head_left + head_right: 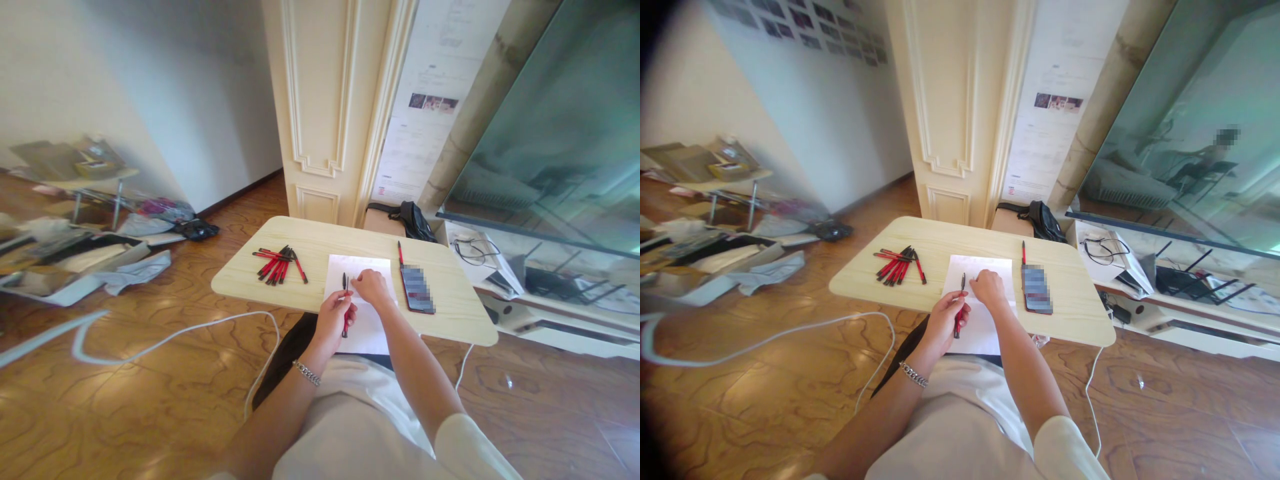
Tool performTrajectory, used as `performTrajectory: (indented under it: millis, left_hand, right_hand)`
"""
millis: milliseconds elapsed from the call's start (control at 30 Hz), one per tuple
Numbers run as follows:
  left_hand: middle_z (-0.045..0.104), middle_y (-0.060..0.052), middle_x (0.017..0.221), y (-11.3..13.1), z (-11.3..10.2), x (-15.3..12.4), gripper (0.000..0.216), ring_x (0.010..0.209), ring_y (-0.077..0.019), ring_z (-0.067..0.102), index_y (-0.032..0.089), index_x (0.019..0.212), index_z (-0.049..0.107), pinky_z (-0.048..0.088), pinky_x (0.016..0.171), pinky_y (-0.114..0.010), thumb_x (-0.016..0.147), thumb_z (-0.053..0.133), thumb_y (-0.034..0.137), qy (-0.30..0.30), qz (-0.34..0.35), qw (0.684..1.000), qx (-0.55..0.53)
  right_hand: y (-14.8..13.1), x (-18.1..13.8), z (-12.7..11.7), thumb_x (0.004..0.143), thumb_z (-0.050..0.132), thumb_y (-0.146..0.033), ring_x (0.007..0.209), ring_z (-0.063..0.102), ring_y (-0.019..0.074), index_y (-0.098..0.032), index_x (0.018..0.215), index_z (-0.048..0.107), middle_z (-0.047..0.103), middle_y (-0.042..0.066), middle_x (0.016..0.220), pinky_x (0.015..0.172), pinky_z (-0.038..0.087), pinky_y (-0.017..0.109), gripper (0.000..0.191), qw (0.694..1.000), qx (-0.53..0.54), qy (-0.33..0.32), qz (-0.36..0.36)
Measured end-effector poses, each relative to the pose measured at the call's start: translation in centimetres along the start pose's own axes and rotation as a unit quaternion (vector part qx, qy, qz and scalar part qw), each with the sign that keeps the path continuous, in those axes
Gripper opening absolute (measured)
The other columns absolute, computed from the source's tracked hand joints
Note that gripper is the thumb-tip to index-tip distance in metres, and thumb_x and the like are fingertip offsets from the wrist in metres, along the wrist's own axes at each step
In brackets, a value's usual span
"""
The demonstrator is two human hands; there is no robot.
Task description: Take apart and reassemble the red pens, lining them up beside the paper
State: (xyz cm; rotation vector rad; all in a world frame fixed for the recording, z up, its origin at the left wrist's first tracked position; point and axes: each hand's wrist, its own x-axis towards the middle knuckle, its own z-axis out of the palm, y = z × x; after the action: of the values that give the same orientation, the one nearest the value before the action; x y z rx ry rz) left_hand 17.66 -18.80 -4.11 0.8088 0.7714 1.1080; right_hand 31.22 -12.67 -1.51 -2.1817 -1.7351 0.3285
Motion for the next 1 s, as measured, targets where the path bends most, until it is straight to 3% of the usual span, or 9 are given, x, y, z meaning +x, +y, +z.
performTrajectory:
  millis: [133, 300, 533, 633, 767, 867, 1000]
  left_hand:
    - [0.059, -0.001, 0.064, 0.2, 0.2, 0.1, 0.035, 0.047, -0.009, 0.051, 0.014, 0.1, 0.059, 0.031, 0.042, -0.02, 0.074, 0.067, 0.036, 0.001, 0.001, 1.0, 0.001]
    - [0.059, -0.002, 0.064, -0.1, 0.7, -0.1, 0.031, 0.048, -0.009, 0.051, 0.014, 0.095, 0.06, 0.032, 0.042, -0.02, 0.075, 0.066, 0.037, -0.011, 0.006, 1.0, 0.013]
    - [0.06, -0.002, 0.067, -0.7, 0.6, -0.6, 0.036, 0.05, -0.0093, 0.052, 0.015, 0.1, 0.062, 0.032, 0.042, -0.019, 0.075, 0.066, 0.041, -0.012, 0.004, 0.998, 0.053]
    - [0.061, -0.003, 0.068, -0.6, 0.4, -0.5, 0.037, 0.051, -0.0097, 0.054, 0.015, 0.101, 0.062, 0.033, 0.042, -0.019, 0.075, 0.066, 0.041, -0.009, 0.002, 0.999, 0.048]
    - [0.062, -0.002, 0.067, -0.6, 0.4, -0.3, 0.037, 0.051, -0.0098, 0.054, 0.015, 0.103, 0.062, 0.034, 0.042, -0.019, 0.074, 0.066, 0.038, 0.0, -0.007, 1.0, 0.03]
    - [0.062, -0.003, 0.068, -0.5, 0.5, -0.3, 0.036, 0.051, -0.01, 0.055, 0.014, 0.103, 0.061, 0.036, 0.043, -0.02, 0.074, 0.065, 0.035, -0.007, -0.011, 1.0, 0.014]
    - [0.064, -0.004, 0.07, -0.4, 0.5, -0.2, 0.038, 0.052, -0.0108, 0.056, 0.014, 0.106, 0.057, 0.036, 0.044, -0.02, 0.074, 0.066, 0.033, -0.008, -0.009, 1.0, 0.014]
  right_hand:
    - [0.4, -2.1, -1.0, 0.088, 0.044, -0.047, 0.072, 0.061, 0.018, -0.017, 0.075, 0.07, 0.069, 0.008, 0.074, 0.066, 0.04, 0.027, 0.041, 0.989, 0.14, 0.043, -0.035]
    - [0.6, -5.1, -0.7, 0.081, 0.053, -0.044, 0.066, 0.058, 0.0143, -0.018, 0.079, 0.07, 0.067, 0.002, 0.071, 0.06, 0.04, 0.024, 0.031, 0.944, 0.317, -0.023, -0.092]
    - [1.6, -2.0, -0.8, 0.076, 0.056, -0.045, 0.056, 0.054, 0.0121, -0.015, 0.078, 0.068, 0.067, 0.004, 0.07, 0.051, 0.038, 0.023, 0.032, 0.913, 0.407, 0.013, -0.021]
    - [2.3, -0.2, -1.5, 0.077, 0.054, -0.041, 0.053, 0.053, 0.0122, -0.014, 0.072, 0.07, 0.065, 0.004, 0.062, 0.05, 0.035, 0.022, 0.032, 0.941, 0.339, 0.016, 0.0]
    - [2.6, 0.4, -1.9, 0.077, 0.055, -0.035, 0.058, 0.057, 0.0136, -0.015, 0.063, 0.071, 0.065, 0.005, 0.057, 0.053, 0.034, 0.023, 0.029, 0.988, 0.152, -0.016, -0.002]
    - [2.2, 0.3, -1.5, 0.077, 0.057, -0.031, 0.066, 0.06, 0.0154, -0.015, 0.065, 0.072, 0.068, 0.008, 0.065, 0.058, 0.035, 0.023, 0.025, 0.999, 0.035, -0.009, -0.005]
    - [1.7, 0.2, -0.5, 0.078, 0.056, -0.03, 0.077, 0.063, 0.0188, -0.016, 0.074, 0.073, 0.071, 0.012, 0.077, 0.066, 0.038, 0.025, 0.023, 1.0, -0.02, 0.001, 0.0]
